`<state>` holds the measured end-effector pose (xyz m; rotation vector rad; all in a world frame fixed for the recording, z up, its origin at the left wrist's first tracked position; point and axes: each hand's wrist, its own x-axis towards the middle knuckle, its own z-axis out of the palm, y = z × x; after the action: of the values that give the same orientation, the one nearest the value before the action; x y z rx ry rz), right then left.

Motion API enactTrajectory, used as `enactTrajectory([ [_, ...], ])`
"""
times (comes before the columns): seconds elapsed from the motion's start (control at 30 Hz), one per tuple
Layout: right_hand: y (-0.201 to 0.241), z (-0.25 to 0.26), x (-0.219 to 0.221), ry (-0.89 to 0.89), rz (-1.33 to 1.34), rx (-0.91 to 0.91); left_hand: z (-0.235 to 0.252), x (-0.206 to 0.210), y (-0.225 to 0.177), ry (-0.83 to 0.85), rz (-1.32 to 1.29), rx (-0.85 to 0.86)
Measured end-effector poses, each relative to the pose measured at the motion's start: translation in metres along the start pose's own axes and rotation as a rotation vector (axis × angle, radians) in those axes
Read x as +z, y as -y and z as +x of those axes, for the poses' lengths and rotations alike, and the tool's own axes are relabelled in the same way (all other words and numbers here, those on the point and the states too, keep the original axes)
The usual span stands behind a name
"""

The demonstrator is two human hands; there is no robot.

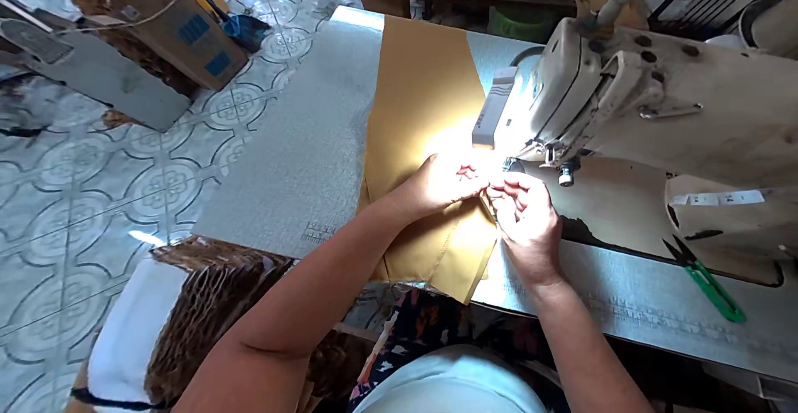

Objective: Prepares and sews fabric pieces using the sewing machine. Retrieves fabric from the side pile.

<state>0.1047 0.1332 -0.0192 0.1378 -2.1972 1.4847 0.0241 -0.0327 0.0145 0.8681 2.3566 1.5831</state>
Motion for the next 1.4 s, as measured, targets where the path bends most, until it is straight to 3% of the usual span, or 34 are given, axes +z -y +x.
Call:
enactTrajectory([
  [0.13, -0.003, 0.002, -0.003, -0.021, 0.049, 0.052, 0.000, -0.002, -0.003, 0.043, -0.057, -0.094],
  [0.3, -0.002, 0.003, -0.004, -0.012, 0.051, 0.094, -0.001, -0.003, -0.003, 0.065, -0.138, -0.090],
  [0.37, -0.002, 0.000, -0.023, 0.001, -0.102, 0.034, -0.001, -0.005, -0.005, 0.084, -0.160, -0.118],
  [0.47, -0.005, -0.013, -0.086, -0.076, -0.615, -0.078, 0.000, -0.005, -0.008, 0.088, -0.179, -0.152],
  [0.53, -0.006, -0.028, -0.139, -0.083, -0.894, 0.024, 0.001, -0.005, -0.008, 0.091, -0.187, -0.166],
  [0.6, -0.014, -0.043, -0.182, -0.069, -1.005, 0.222, 0.002, -0.004, -0.005, 0.107, -0.191, -0.157],
  [0.67, -0.022, -0.052, -0.204, -0.072, -1.052, 0.337, 0.003, -0.003, -0.005, 0.120, -0.184, -0.161],
  [0.73, -0.027, -0.054, -0.207, -0.058, -1.122, 0.308, 0.003, -0.002, -0.004, 0.112, -0.159, -0.157],
  [0.83, -0.029, -0.052, -0.200, -0.036, -1.217, 0.194, 0.003, -0.003, -0.006, 0.108, -0.138, -0.164],
  [0.9, -0.023, -0.048, -0.187, -0.071, -1.137, 0.129, 0.003, -0.002, -0.003, 0.105, -0.179, -0.155],
  [1.07, 0.014, -0.033, -0.092, -0.016, -0.284, 0.254, 0.002, -0.002, -0.002, 0.104, -0.259, -0.178],
  [1.13, 0.019, -0.025, -0.053, 0.065, -0.134, 0.280, 0.000, -0.002, 0.000, 0.104, -0.285, -0.176],
  [1.27, 0.017, -0.013, -0.007, 0.044, -0.413, 0.142, 0.003, -0.001, 0.005, 0.098, -0.359, -0.196],
  [1.4, 0.017, -0.012, 0.004, 0.021, -0.603, 0.114, 0.004, 0.001, 0.002, 0.088, -0.399, -0.230],
])
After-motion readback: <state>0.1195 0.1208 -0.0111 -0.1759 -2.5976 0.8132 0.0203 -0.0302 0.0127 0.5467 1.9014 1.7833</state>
